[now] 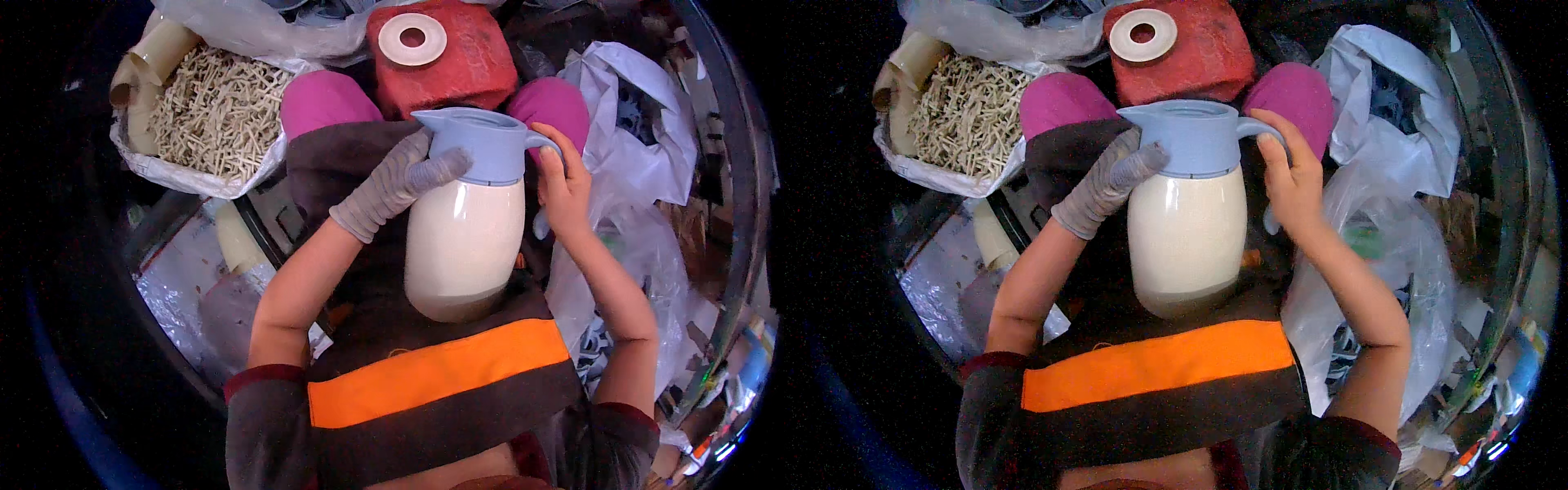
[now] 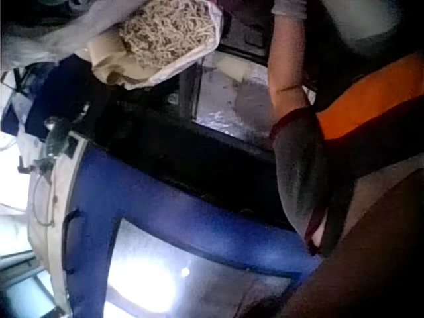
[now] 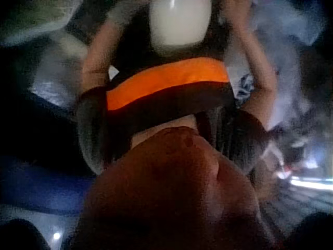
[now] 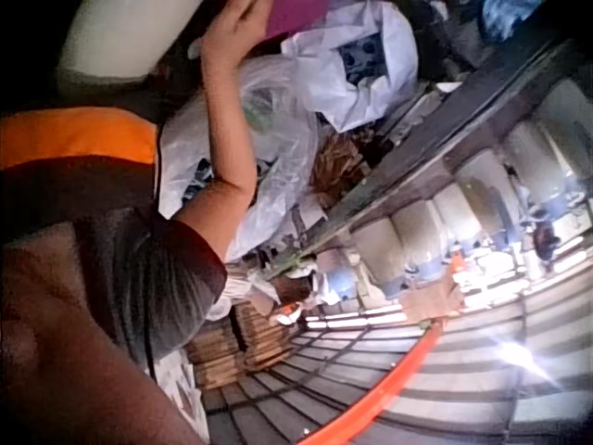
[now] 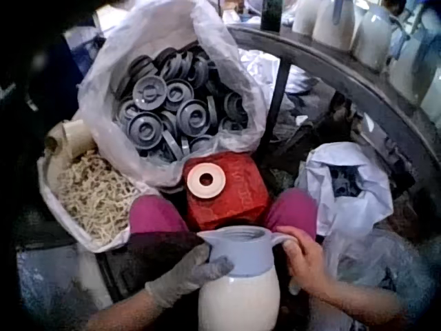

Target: The person sits on the floor and repeatedly assembles plastic pitchers by attaching gray lids to white bodies. They pick up a pitcher body, place a lid on top, and then set the assembled unit aside. The process is repeated multiple times with identical components.

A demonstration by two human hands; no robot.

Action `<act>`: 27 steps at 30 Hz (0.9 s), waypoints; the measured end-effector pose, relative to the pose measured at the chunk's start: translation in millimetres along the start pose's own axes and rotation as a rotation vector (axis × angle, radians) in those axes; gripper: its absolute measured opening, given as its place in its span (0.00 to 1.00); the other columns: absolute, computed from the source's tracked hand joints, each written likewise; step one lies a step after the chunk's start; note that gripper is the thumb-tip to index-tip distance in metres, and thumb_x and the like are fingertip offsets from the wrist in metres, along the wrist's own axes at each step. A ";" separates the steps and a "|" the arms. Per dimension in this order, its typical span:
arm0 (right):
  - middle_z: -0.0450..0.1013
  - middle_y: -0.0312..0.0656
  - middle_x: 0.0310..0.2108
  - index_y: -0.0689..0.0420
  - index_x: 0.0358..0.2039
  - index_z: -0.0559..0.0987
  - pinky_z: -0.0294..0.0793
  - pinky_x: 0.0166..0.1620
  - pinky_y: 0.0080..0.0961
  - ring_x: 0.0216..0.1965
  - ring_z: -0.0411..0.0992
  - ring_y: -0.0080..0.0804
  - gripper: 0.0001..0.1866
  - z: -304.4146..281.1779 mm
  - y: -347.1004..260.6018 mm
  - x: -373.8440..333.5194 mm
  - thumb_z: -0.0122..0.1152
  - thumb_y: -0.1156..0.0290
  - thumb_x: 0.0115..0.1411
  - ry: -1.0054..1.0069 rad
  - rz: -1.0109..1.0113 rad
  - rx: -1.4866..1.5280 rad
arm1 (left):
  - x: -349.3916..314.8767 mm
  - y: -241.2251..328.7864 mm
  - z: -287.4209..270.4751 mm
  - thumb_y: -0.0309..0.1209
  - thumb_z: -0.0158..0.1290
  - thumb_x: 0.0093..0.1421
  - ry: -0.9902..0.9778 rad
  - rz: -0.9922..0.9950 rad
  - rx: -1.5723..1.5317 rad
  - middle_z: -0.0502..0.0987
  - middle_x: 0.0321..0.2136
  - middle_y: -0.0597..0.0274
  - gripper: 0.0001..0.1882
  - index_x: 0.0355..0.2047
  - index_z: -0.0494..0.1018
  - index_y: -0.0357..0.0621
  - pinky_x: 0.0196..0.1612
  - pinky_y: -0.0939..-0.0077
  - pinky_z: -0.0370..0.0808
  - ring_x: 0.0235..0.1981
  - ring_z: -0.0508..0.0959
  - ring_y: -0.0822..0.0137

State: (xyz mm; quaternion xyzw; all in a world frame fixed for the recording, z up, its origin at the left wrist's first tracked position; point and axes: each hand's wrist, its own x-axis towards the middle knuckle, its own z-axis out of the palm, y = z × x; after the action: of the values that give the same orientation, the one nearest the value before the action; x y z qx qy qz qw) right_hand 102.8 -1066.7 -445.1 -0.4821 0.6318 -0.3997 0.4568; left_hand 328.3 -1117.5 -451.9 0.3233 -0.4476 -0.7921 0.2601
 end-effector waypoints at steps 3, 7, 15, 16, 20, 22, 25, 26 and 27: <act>0.71 0.33 0.24 0.59 0.43 0.74 0.65 0.19 0.17 0.17 0.68 0.21 0.22 -17.0 -12.2 11.6 0.49 0.54 0.60 -0.241 0.225 0.132 | -2.9 1.7 5.1 0.47 0.56 0.52 -0.005 0.015 -0.026 0.69 0.46 0.60 0.36 0.54 0.61 0.37 0.52 0.75 0.63 0.47 0.68 0.69; 0.73 0.42 0.23 0.61 0.29 0.75 0.71 0.21 0.18 0.21 0.75 0.32 0.30 -39.9 -29.6 23.9 0.45 0.42 0.56 -0.576 0.491 0.233 | -2.9 13.8 15.4 0.45 0.57 0.51 -0.068 0.007 0.051 0.69 0.46 0.59 0.35 0.53 0.62 0.37 0.52 0.75 0.64 0.47 0.68 0.68; 0.63 0.36 0.09 0.56 0.10 0.65 0.69 0.21 0.19 0.18 0.74 0.32 0.28 -66.9 -26.6 30.8 0.49 0.48 0.58 -0.749 0.360 0.230 | 31.7 18.4 -35.6 0.43 0.55 0.51 -0.130 0.038 0.144 0.70 0.47 0.60 0.33 0.53 0.62 0.35 0.51 0.73 0.65 0.48 0.69 0.70; 0.62 0.36 0.09 0.55 0.09 0.65 0.69 0.20 0.19 0.17 0.74 0.32 0.28 -69.7 -31.2 27.6 0.49 0.49 0.58 -0.712 0.343 0.214 | 47.5 39.1 -47.7 0.45 0.56 0.50 -0.027 0.038 0.237 0.68 0.49 0.58 0.35 0.54 0.62 0.37 0.52 0.69 0.65 0.50 0.68 0.67; 0.63 0.36 0.08 0.55 0.11 0.68 0.67 0.20 0.21 0.14 0.71 0.29 0.26 -106.7 -64.1 19.8 0.51 0.47 0.55 -0.527 0.287 0.150 | 118.0 51.1 -78.2 0.56 0.56 0.45 0.504 0.417 1.656 0.63 0.53 0.49 0.40 0.55 0.62 0.48 0.52 0.57 0.65 0.55 0.64 0.55; 0.65 0.38 0.09 0.55 0.14 0.70 0.67 0.20 0.21 0.13 0.69 0.27 0.25 -127.1 -86.2 21.2 0.53 0.46 0.52 -0.250 0.249 0.197 | 130.6 32.4 -79.8 0.56 0.57 0.43 0.499 0.281 1.828 0.62 0.53 0.49 0.40 0.55 0.62 0.54 0.49 0.53 0.66 0.53 0.64 0.50; 0.64 0.35 0.10 0.56 0.19 0.71 0.67 0.20 0.21 0.15 0.69 0.27 0.23 -139.2 -96.1 37.5 0.52 0.47 0.54 -0.156 0.158 0.298 | 140.8 30.2 -81.7 0.57 0.59 0.40 0.467 0.220 1.837 0.63 0.50 0.52 0.40 0.53 0.63 0.59 0.46 0.51 0.66 0.49 0.65 0.48; 0.62 0.33 0.10 0.56 0.21 0.71 0.67 0.20 0.20 0.15 0.70 0.27 0.23 -128.6 -87.7 46.4 0.52 0.47 0.55 -0.188 0.186 0.291 | 139.6 30.9 -85.1 0.57 0.59 0.39 0.446 0.251 1.819 0.63 0.50 0.53 0.40 0.53 0.64 0.58 0.46 0.51 0.66 0.49 0.65 0.48; 0.61 0.32 0.10 0.56 0.23 0.71 0.67 0.20 0.20 0.16 0.71 0.27 0.22 -117.5 -78.6 53.2 0.52 0.48 0.56 -0.234 0.216 0.285 | 135.8 27.8 -88.4 0.57 0.59 0.39 0.435 0.267 1.801 0.63 0.50 0.54 0.40 0.52 0.64 0.58 0.46 0.51 0.66 0.49 0.65 0.48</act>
State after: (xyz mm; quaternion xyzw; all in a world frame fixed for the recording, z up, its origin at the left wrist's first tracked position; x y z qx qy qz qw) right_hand 2.6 -1127.9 -350.0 -0.3854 0.5595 -0.3750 0.6307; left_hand 308.5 -1273.5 -499.9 0.4901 -0.8675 -0.0327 0.0786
